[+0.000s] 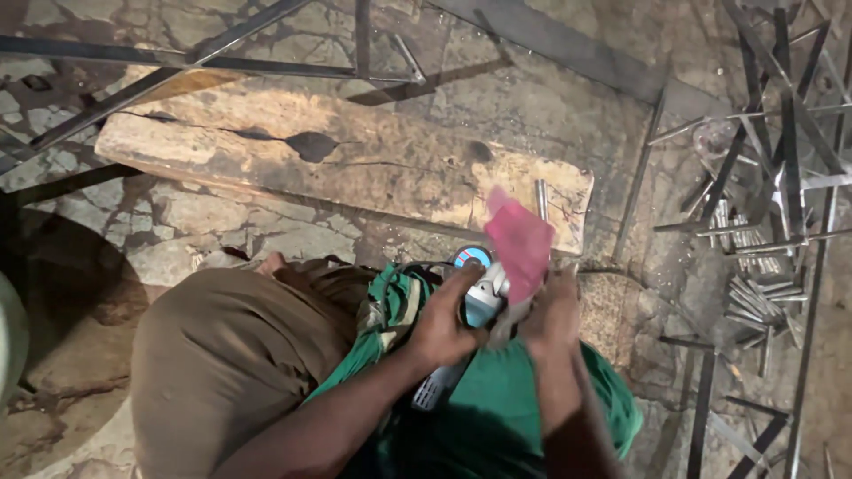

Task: Replacing and securing a grinding disc on a portable angle grinder.

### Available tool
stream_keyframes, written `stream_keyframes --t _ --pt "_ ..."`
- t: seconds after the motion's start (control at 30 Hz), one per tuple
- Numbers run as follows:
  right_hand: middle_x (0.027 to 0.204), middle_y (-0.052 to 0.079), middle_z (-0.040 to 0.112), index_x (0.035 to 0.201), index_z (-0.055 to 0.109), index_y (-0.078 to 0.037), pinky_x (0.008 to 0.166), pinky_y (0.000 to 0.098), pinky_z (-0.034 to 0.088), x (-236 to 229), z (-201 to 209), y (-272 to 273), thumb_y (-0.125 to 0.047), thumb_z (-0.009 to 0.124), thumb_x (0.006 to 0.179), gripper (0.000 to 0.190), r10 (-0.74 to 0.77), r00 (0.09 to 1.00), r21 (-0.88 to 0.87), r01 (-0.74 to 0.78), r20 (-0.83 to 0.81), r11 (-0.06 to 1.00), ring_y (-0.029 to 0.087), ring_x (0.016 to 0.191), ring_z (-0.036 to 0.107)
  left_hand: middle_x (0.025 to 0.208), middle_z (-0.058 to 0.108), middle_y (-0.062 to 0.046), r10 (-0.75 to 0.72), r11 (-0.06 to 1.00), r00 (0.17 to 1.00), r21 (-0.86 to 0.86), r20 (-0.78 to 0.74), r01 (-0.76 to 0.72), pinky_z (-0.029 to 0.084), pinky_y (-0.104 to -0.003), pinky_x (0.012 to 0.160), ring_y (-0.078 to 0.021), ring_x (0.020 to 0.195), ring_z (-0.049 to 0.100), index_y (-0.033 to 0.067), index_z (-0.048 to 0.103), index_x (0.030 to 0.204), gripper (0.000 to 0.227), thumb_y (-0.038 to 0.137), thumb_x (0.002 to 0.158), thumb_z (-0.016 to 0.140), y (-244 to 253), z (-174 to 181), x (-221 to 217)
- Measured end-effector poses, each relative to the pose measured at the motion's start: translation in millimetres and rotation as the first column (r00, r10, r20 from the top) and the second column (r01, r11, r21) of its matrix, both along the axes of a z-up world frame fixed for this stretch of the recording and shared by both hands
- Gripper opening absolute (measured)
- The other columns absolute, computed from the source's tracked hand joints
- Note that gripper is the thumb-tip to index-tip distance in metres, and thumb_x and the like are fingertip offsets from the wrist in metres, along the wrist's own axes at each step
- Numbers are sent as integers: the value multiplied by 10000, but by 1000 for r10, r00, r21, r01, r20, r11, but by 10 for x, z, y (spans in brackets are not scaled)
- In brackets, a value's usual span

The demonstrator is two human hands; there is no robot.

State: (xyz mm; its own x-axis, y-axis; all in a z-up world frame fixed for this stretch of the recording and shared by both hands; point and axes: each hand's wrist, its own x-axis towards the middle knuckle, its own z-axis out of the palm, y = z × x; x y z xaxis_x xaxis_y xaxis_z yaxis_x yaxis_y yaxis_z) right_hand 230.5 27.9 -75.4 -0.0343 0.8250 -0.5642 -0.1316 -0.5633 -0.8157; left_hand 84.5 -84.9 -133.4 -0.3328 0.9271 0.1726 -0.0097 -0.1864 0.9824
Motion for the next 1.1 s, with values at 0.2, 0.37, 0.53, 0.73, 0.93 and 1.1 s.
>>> stream_keyframes --t 0.2,0.37,0.53,0.73,0.93,1.1 --pt "1458 33 565 1476 491 -77 1077 364 422 -81 -266 45 -562 521 1049 647 63 930 73 -95 363 993 184 1323 528 1523 518 -251 -20 996 996 80 -90 27 383 -445 1214 -420 1470 451 -18 499 1445 816 64 688 793 -108 86 -11" --pt "1288 148 718 1434 610 -53 1018 388 538 -364 -213 -370 -507 554 976 648 -11 435 293 -586 900 755 281 1216 704 1301 654 -219 69 997 994 -25 80 -68 502 -421 1080 -396 1268 611 25 575 1362 736 84 657 779 -220 316 -245" --pt "1468 214 520 1550 369 26 1054 418 459 -370 58 -398 -512 541 986 798 69 650 420 -564 757 712 339 1322 545 1262 665 -227 104 988 992 106 70 -111 508 -435 1038 -413 1226 622 16 609 1284 651 60 662 795 -259 377 -316" --pt "1365 167 637 1430 520 -38 985 396 525 -461 255 -425 -553 389 996 686 316 947 204 -322 61 925 287 1222 641 1195 631 -246 80 990 996 112 37 -84 526 -452 963 -432 1163 614 -10 584 1205 567 78 693 811 -298 297 -208" --pt "1124 145 708 1338 580 -16 884 415 538 -664 70 -515 -391 538 1001 506 -32 629 472 -549 777 690 283 1018 681 1122 684 -203 116 992 990 -63 77 -112 537 -447 929 -391 1087 666 27 633 1150 467 101 725 811 -355 238 -276" --pt "1143 -11 570 1431 549 -193 864 424 449 -939 420 -426 -458 565 1021 488 -13 883 -19 25 469 1000 198 1066 589 1214 661 -207 138 976 980 148 140 -159 520 -454 985 -406 1169 638 18 612 1245 544 45 720 753 -444 429 -278"
